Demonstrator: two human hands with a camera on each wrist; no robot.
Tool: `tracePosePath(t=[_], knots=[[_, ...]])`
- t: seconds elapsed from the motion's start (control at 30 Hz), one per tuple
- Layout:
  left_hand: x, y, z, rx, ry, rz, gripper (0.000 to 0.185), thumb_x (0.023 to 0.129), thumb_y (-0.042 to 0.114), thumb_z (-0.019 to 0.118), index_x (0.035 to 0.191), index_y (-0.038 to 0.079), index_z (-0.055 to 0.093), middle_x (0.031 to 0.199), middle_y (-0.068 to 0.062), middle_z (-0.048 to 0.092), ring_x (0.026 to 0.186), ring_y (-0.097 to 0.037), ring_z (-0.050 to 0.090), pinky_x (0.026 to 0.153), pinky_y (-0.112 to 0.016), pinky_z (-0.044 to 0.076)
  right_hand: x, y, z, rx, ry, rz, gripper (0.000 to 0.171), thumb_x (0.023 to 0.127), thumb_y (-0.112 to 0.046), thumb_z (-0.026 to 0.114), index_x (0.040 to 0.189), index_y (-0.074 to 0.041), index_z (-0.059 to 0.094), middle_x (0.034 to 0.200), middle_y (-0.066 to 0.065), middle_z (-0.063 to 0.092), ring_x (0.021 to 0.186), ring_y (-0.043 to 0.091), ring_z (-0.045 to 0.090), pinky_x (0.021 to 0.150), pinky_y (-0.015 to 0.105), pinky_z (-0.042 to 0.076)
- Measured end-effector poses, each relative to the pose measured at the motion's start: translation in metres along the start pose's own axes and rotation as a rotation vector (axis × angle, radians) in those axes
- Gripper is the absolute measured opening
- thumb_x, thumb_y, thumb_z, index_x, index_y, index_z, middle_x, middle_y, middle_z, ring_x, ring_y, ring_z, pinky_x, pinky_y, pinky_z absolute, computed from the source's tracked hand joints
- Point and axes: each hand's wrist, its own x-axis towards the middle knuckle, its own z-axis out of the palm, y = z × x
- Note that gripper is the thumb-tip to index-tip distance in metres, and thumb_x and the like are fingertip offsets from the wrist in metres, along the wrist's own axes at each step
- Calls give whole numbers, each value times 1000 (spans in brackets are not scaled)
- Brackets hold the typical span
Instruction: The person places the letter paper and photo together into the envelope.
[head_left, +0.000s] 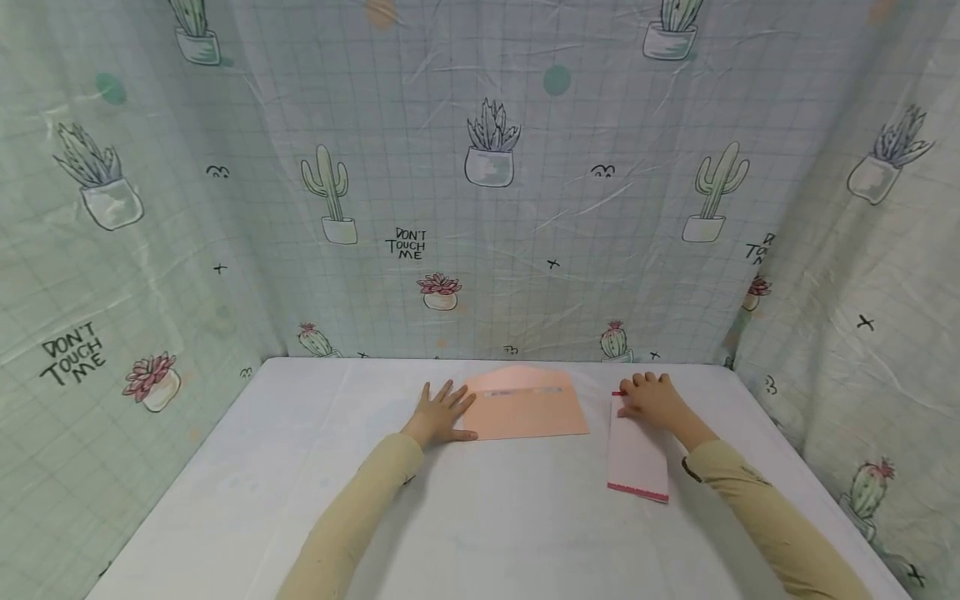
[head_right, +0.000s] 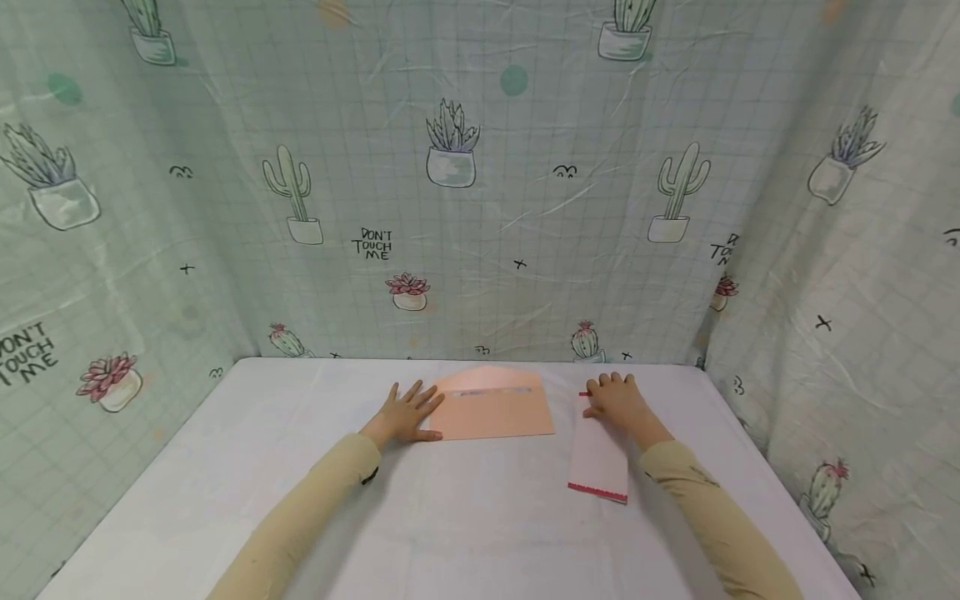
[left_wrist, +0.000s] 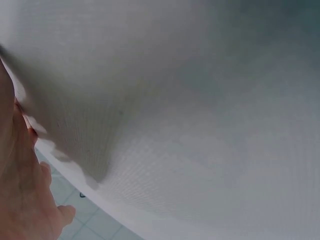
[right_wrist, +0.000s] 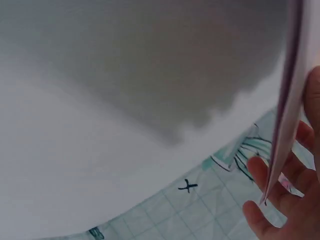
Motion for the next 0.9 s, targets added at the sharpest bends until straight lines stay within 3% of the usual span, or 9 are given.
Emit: tracePosePath(t=[0.13,0.3,0.4,0.6,0.9], knots=[[-1,0,0,5,-5,-3,81,80,67,38,143,21,20,149,-3,21,138,-30,15,105,-61,15,1,9,-17,226,-55,35,28,79,-28,64,98,-7,61,84,7,59,79,26,55,68,47,42],[-2,1,-1,6,8,-2,80,80,67,40,142,19,24,149,-4,23,138,-31,17,105,-61,16,0,28,-38,522,-176,64,20,83,-12,60,99,-2,65,91,13,64,78,20,55,65,34,48],[-2,1,-1,10,9,-3,80,79,67,40,142,20,24,149,-4,23,137,-31,17,104,-62,17,-2,39,-51,615,-253,88,21,84,-13,59,99,-1,66,95,15,64,79,19,55,65,30,48],[-1,1,-1,14,1,-8,81,79,68,39,142,21,23,149,-3,22,138,-31,17,104,-62,16,-12,54,-76,832,-410,196,26,87,-17,55,105,1,61,88,6,58,71,13,47,59,29,47],[-1,1,0,4,12,-4,80,79,68,40,142,19,25,148,-4,24,137,-32,18,104,-62,17,-24,62,-86,972,-410,255,34,87,-20,55,113,2,56,99,8,59,82,17,52,69,33,50]])
